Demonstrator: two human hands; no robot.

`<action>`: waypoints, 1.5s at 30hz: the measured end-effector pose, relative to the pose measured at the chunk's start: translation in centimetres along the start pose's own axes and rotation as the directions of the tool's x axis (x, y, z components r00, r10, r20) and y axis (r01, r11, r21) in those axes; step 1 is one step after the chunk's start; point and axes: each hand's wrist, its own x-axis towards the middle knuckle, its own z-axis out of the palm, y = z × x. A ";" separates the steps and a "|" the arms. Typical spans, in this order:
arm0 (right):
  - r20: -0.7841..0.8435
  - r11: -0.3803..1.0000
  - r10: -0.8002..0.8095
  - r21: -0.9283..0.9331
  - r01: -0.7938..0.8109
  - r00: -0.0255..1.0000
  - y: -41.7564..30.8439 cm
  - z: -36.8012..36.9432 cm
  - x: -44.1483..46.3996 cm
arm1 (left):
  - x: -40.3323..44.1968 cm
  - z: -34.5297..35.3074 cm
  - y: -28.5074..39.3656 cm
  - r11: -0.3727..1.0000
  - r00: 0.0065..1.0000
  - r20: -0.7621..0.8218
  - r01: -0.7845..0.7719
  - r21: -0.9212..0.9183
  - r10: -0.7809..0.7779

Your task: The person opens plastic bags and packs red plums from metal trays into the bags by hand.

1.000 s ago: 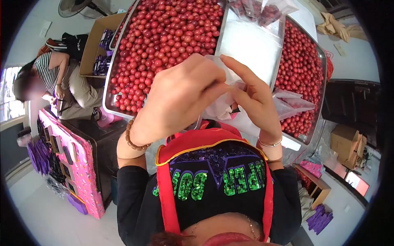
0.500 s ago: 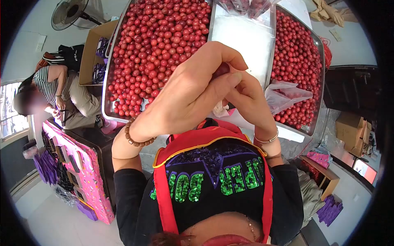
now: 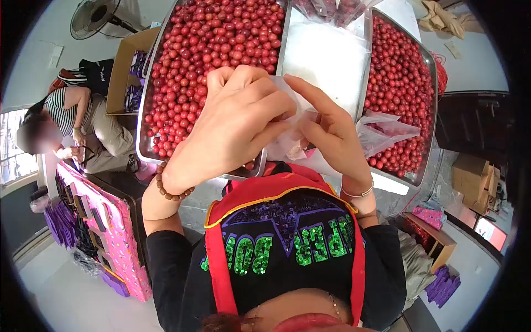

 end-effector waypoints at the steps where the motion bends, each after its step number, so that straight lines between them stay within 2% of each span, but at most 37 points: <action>1: -0.002 1.000 -0.014 -0.002 0.014 1.000 0.1 0.1 0.0 | -0.3 0.8 -0.6 0.991 0.997 -0.064 -0.039 0.128 0.047; 2: 0.002 1.000 -0.013 -0.001 0.013 1.000 0.3 0.1 0.0 | -0.5 1.4 -1.0 0.964 0.987 -0.121 -0.068 0.257 0.102; 6: -0.017 1.000 0.001 0.023 -0.001 1.000 0.5 0.3 0.1 | -1.9 0.7 -2.0 0.956 0.976 -0.166 -0.092 0.277 0.142; 8: -0.019 1.000 -0.005 0.012 0.006 1.000 0.4 0.4 0.2 | -3.1 -0.2 -2.6 0.970 0.977 -0.193 -0.042 0.241 0.090; 9: -0.027 0.999 0.029 0.015 -0.028 0.999 0.4 0.0 0.1 | -4.0 -0.3 -3.6 0.980 0.959 -0.277 0.000 0.197 0.056; 10: -0.023 0.998 0.060 0.021 -0.059 0.998 0.4 -0.2 0.2 | -5.1 0.0 -4.8 0.993 0.926 -0.375 0.076 0.085 -0.039; 12: -0.067 0.999 0.041 0.016 -0.040 0.997 0.5 -0.1 0.4 | -8.0 1.5 -8.4 0.950 0.850 -0.424 0.277 -0.148 -0.313; 14: -0.057 0.999 0.027 0.018 -0.026 0.998 0.2 0.1 0.4 | -11.5 3.7 -12.3 0.802 0.728 -0.337 0.557 -0.218 -0.597; 16: -0.035 1.000 0.018 -0.005 -0.019 0.999 -0.3 0.6 0.3 | -15.8 5.4 -17.4 0.729 0.680 -0.460 0.678 0.098 -0.571; 18: -0.028 0.999 0.019 -0.037 -0.020 0.999 -0.7 0.9 0.0 | -18.4 6.2 -18.9 0.493 0.491 -0.595 0.852 0.176 -0.636; 19: -0.054 1.000 0.015 -0.025 -0.016 0.998 -0.8 1.2 -0.1 | -19.6 6.7 -20.0 0.406 0.421 -0.591 0.898 0.167 -0.688; 22: -0.071 1.000 0.014 -0.011 -0.015 0.997 -0.5 1.1 -0.1 | -20.9 8.5 -21.8 0.390 0.395 -0.699 0.903 0.178 -0.596; 24: 0.059 0.998 0.045 -0.050 -0.042 0.997 -0.3 0.5 0.1 | -19.9 8.6 -22.3 0.391 0.377 -0.705 0.908 0.153 -0.601; 28: 0.048 0.998 0.024 -0.064 -0.021 0.999 -0.2 1.0 0.1 | -17.2 8.5 -24.0 0.458 0.402 -0.760 0.875 0.156 -0.510; 30: -0.040 0.996 0.002 -0.092 -0.005 0.999 -0.6 1.7 -0.1 | -15.9 8.6 -24.3 0.441 0.468 -0.768 0.856 0.270 -0.437; 32: -0.050 0.993 0.005 -0.120 -0.011 0.999 -0.3 1.2 -0.1 | -14.7 8.4 -24.3 0.457 0.503 -0.777 0.831 0.315 -0.378; 34: -0.056 0.994 0.031 -0.104 -0.036 0.998 -0.4 1.1 0.0 | -14.1 7.2 -25.4 0.494 0.416 -0.759 0.858 0.144 -0.501; 35: -0.062 0.995 0.028 -0.091 -0.033 0.998 -0.2 1.1 0.0 | -14.2 6.7 -26.4 0.469 0.405 -0.751 0.871 0.144 -0.521; 36: -0.068 0.995 0.027 -0.092 -0.034 0.997 -0.1 1.1 0.0 | -14.4 6.3 -27.1 0.513 0.417 -0.715 0.853 0.094 -0.561; 39: -0.026 0.998 0.022 -0.054 -0.023 0.999 -0.1 0.9 0.4 | -14.1 5.7 -27.7 0.486 0.444 -0.676 0.862 0.144 -0.587; 41: -0.110 0.996 0.039 -0.075 -0.047 0.993 -0.3 1.4 0.4 | -13.9 5.8 -27.7 0.566 0.526 -0.686 0.800 0.199 -0.503; 42: -0.112 0.996 0.045 -0.073 -0.054 0.993 -0.2 1.2 0.3 | -13.9 6.0 -27.3 0.565 0.527 -0.681 0.801 0.199 -0.508; 44: -0.045 0.998 0.033 -0.044 -0.035 0.998 -0.1 0.5 0.5 | -13.6 6.0 -25.9 0.738 0.489 -0.713 0.672 -0.058 -0.502; 45: -0.063 0.998 0.047 -0.038 -0.049 0.997 -0.5 0.5 0.4 | -13.4 5.8 -24.8 0.770 0.504 -0.747 0.637 -0.018 -0.434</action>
